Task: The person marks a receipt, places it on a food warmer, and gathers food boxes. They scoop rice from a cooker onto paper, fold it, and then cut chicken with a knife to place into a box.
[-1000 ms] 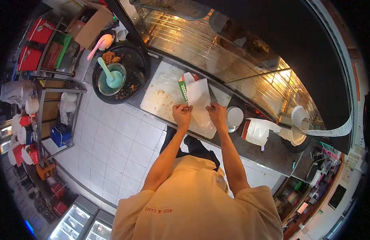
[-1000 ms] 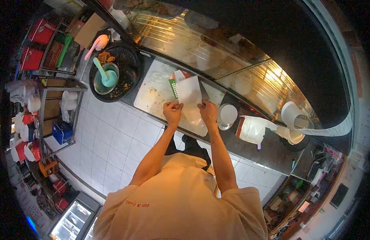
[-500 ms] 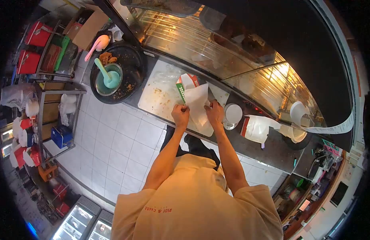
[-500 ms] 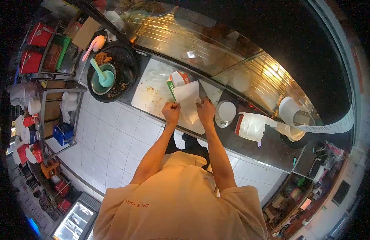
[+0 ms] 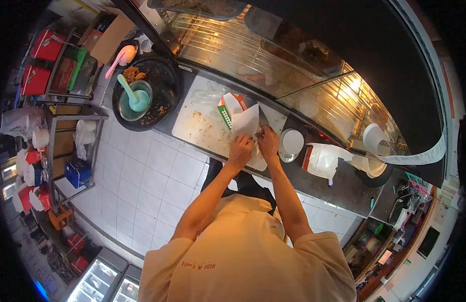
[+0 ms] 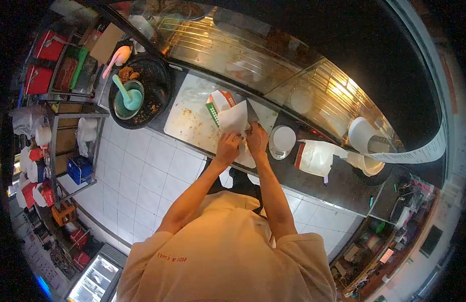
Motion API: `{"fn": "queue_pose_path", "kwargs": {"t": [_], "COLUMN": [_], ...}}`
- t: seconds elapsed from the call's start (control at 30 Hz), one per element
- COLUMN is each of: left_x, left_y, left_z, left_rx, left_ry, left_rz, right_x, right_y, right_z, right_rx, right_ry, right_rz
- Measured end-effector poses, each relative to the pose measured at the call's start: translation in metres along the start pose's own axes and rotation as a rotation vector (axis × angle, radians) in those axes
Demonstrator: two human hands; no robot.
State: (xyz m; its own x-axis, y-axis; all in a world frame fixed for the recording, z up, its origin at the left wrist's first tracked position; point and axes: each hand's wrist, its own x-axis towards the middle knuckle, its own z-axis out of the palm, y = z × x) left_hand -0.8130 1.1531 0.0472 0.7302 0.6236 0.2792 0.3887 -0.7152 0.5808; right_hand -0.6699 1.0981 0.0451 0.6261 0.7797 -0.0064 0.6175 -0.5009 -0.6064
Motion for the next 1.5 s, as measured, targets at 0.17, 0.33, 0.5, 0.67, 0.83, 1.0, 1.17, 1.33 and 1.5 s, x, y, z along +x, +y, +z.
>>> {"fn": "queue_pose_path", "kwargs": {"t": [0.17,0.33,0.5,0.67,0.83,1.0,1.17,1.33,1.5], "left_x": [0.008,0.011,0.008,0.012,0.017,0.011,0.004,-0.030,-0.041], "left_y": [-0.010,-0.014,-0.013,-0.022,-0.009,-0.002,0.066,0.103,0.111], "left_z": [0.009,0.022,0.013,0.021,0.012,-0.006,-0.069,-0.091,-0.075], "left_rx": [0.154,0.208,0.239,0.278,0.276,0.140,-0.182,-0.282,-0.307], "left_ry": [-0.213,-0.224,-0.191,-0.295,-0.305,-0.303,-0.194,-0.176,-0.159], "left_rz": [-0.159,-0.147,-0.085,-0.031,-0.020,0.072,0.274,0.177,-0.013], "right_x": [-0.001,-0.004,-0.009,-0.015,-0.008,-0.022,-0.101,-0.235,-0.335], "right_y": [0.004,-0.029,-0.025,-0.006,-0.036,0.004,0.028,0.136,0.236], "right_z": [-0.004,-0.031,0.000,0.025,-0.008,0.004,-0.070,-0.143,-0.241], "right_rx": [0.022,-0.021,-0.161,-0.229,-0.309,-0.215,-0.001,0.367,-0.113], "right_ry": [0.000,0.086,-0.409,-0.263,-0.060,-0.006,0.187,0.317,0.537], "right_rz": [0.008,-0.157,-0.066,-0.128,0.024,0.186,0.253,0.538,0.789]}}
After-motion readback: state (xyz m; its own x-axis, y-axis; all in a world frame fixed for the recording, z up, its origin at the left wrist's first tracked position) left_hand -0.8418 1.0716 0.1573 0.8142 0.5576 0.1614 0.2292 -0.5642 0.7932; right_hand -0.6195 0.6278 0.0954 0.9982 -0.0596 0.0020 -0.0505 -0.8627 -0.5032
